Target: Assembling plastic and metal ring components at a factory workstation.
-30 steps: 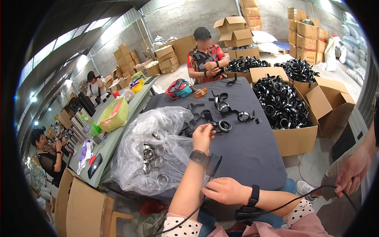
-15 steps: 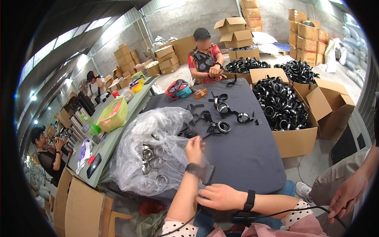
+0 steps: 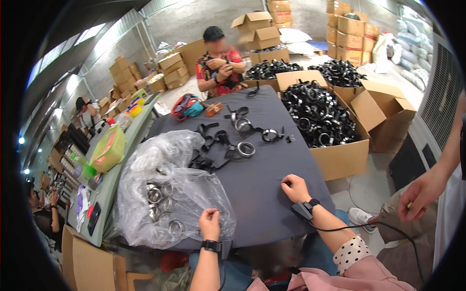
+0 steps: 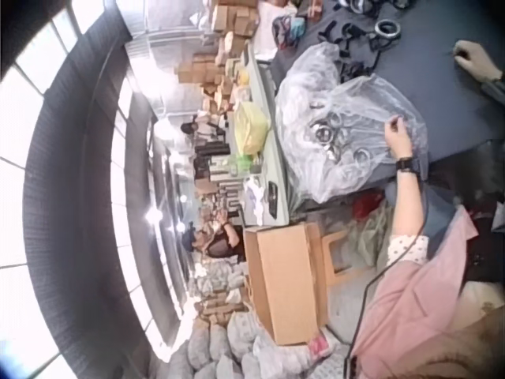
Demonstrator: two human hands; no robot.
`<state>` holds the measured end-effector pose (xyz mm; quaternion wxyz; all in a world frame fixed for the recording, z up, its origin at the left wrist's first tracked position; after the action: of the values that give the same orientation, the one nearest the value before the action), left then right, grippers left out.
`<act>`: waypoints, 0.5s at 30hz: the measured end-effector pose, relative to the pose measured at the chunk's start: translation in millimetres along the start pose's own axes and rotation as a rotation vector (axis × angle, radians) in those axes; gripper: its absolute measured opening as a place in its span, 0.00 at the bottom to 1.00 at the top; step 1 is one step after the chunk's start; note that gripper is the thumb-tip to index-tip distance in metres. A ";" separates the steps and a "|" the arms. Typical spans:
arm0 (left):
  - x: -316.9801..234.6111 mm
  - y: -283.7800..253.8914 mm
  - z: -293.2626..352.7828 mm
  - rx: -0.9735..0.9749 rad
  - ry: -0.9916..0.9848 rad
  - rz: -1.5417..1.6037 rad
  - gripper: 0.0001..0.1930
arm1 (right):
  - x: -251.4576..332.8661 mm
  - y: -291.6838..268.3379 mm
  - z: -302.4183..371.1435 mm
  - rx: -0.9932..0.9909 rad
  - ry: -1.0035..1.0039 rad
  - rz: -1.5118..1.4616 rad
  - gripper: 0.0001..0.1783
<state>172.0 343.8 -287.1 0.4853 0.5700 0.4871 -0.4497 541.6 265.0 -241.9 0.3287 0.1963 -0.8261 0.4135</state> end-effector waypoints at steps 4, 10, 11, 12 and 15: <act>5.4 -7.7 -5.6 -0.057 -0.043 0.228 0.04 | -24.7 -9.1 0.6 -0.033 0.181 -0.114 0.06; 5.1 -8.8 -2.4 -0.038 -0.020 0.192 0.03 | -53.7 2.2 4.2 0.022 0.393 -0.499 0.04; 5.4 -9.9 -2.5 -0.049 -0.019 0.185 0.03 | -56.0 1.6 4.3 0.012 0.392 -0.498 0.04; 6.0 -11.0 -2.0 -0.056 -0.023 0.175 0.03 | -57.8 1.8 4.1 0.009 0.390 -0.509 0.05; 6.5 -11.2 -1.9 -0.050 -0.014 0.189 0.03 | -60.0 0.8 2.9 0.004 0.394 -0.545 0.05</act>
<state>161.8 347.1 -294.6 0.5430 0.5979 0.4390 -0.3936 582.4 266.2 -286.0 0.5802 0.3269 -0.6630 0.3418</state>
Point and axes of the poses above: each hand's wrist, its own z-axis away from the middle knuckle, its own y-axis out of the palm, x = y × z, the point moved 10 cm from there along -z, towards the middle knuckle, and after that the axes turned 10 degrees about z, right-handed, at the moved point
